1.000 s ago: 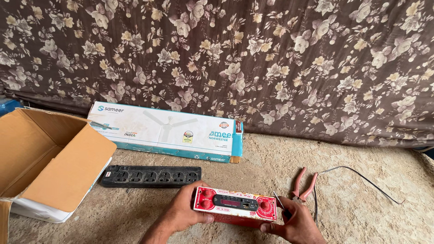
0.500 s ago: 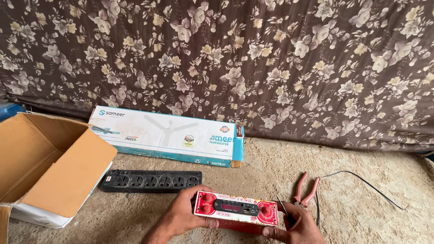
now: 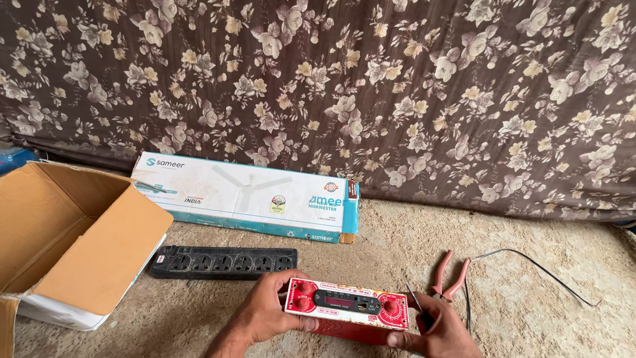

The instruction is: The person disassembles a red electronic device, likely a radio, using a screwdriver and pliers. They remove screws, open the casing, and manipulate internal components and wires.

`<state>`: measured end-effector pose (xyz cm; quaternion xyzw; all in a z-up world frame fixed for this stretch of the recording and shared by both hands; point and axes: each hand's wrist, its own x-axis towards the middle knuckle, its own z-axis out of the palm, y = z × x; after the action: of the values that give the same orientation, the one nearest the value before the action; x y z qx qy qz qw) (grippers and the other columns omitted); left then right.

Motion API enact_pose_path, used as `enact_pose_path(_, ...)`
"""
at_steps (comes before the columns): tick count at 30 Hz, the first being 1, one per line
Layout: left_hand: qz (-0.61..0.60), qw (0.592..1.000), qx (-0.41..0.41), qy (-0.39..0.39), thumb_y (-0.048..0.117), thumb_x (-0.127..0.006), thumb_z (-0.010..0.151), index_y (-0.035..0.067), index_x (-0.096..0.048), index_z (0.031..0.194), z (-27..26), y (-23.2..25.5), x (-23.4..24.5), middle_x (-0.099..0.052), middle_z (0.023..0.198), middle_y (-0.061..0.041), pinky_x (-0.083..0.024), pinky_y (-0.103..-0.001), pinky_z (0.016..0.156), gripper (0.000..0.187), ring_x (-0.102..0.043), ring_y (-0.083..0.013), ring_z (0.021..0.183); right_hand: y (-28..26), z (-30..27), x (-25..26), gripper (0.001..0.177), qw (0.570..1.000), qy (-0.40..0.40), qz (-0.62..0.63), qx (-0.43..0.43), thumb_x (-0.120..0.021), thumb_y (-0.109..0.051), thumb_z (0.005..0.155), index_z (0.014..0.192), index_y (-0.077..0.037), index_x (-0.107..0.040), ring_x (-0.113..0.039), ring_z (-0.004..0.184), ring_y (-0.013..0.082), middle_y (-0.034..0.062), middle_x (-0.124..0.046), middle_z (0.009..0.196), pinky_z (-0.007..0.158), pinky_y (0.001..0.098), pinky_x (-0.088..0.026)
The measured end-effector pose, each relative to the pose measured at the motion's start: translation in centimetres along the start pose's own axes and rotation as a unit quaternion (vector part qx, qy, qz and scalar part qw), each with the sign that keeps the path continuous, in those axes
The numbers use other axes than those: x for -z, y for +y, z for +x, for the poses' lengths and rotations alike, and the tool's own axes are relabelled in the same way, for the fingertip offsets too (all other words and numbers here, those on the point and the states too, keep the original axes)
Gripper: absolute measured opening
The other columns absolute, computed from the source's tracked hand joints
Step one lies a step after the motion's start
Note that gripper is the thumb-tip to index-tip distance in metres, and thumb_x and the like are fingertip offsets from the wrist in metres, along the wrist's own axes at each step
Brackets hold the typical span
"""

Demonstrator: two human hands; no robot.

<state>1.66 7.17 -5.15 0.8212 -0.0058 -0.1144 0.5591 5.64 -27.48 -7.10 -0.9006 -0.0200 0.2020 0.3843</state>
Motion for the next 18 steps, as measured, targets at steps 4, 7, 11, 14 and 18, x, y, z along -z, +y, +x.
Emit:
enact_pose_path(4,0.006,1.0,-0.008,0.017,0.027,-0.103,0.047,0.012,-0.07,0.118,0.0,-0.3,-0.3,-0.081,0.105,-0.006,-0.061,-0.037,0.097,0.08,-0.078,-0.0146,0.094,3.0,1.9,-0.4,0.098,0.997,-0.053,-0.029,0.053,-0.104,-0.027,0.065,0.145,-0.007,-0.052,-0.06,0.123,0.022,0.0139,-0.069,0.133,0.109,0.0389,-0.042)
enact_pose_path(7,-0.004,1.0,-0.011,0.016,0.026,-0.103,0.047,0.011,-0.071,0.117,-0.1,-0.2,-0.2,-0.082,0.104,-0.006,-0.062,-0.034,0.095,0.079,-0.078,-0.0135,0.093,4.4,2.8,-1.4,0.073,0.994,-0.084,-0.026,0.066,-0.095,-0.022,0.07,0.137,-0.011,-0.066,-0.069,0.119,0.02,0.0096,-0.072,0.127,0.107,0.0365,-0.052)
enact_pose_path(11,-0.021,1.0,-0.013,0.013,0.023,-0.103,0.045,0.01,-0.073,0.114,-0.5,0.2,-0.2,-0.082,0.102,-0.004,-0.065,-0.03,0.089,0.076,-0.078,-0.0113,0.091,4.2,2.6,-0.8,0.043,0.99,-0.064,-0.125,-0.028,-0.095,-0.026,0.077,0.112,-0.006,-0.078,-0.079,0.098,0.0237,0.0128,-0.084,0.101,0.092,0.0391,-0.06)
enact_pose_path(14,-0.027,0.999,-0.026,0.011,0.022,-0.103,0.045,0.01,-0.075,0.112,-0.7,0.4,0.1,-0.082,0.101,-0.004,-0.065,-0.029,0.087,0.074,-0.078,-0.0109,0.09,3.0,2.3,-0.7,0.038,0.992,-0.037,-0.109,0.042,-0.088,-0.018,0.077,0.114,-0.014,-0.08,-0.079,0.09,0.0187,0.0067,-0.085,0.095,0.083,0.0351,-0.064)
enact_pose_path(18,-0.019,0.999,-0.026,-0.013,0.026,-0.103,0.049,0.009,-0.075,0.111,-0.6,0.4,-0.1,-0.082,0.1,-0.004,-0.067,-0.028,0.089,0.07,-0.08,-0.0108,0.09,4.3,2.6,-1.1,0.041,0.984,-0.031,-0.169,0.055,-0.086,-0.015,0.075,0.116,-0.016,-0.08,-0.083,0.085,0.0193,0.0079,-0.084,0.097,0.078,0.0347,-0.064)
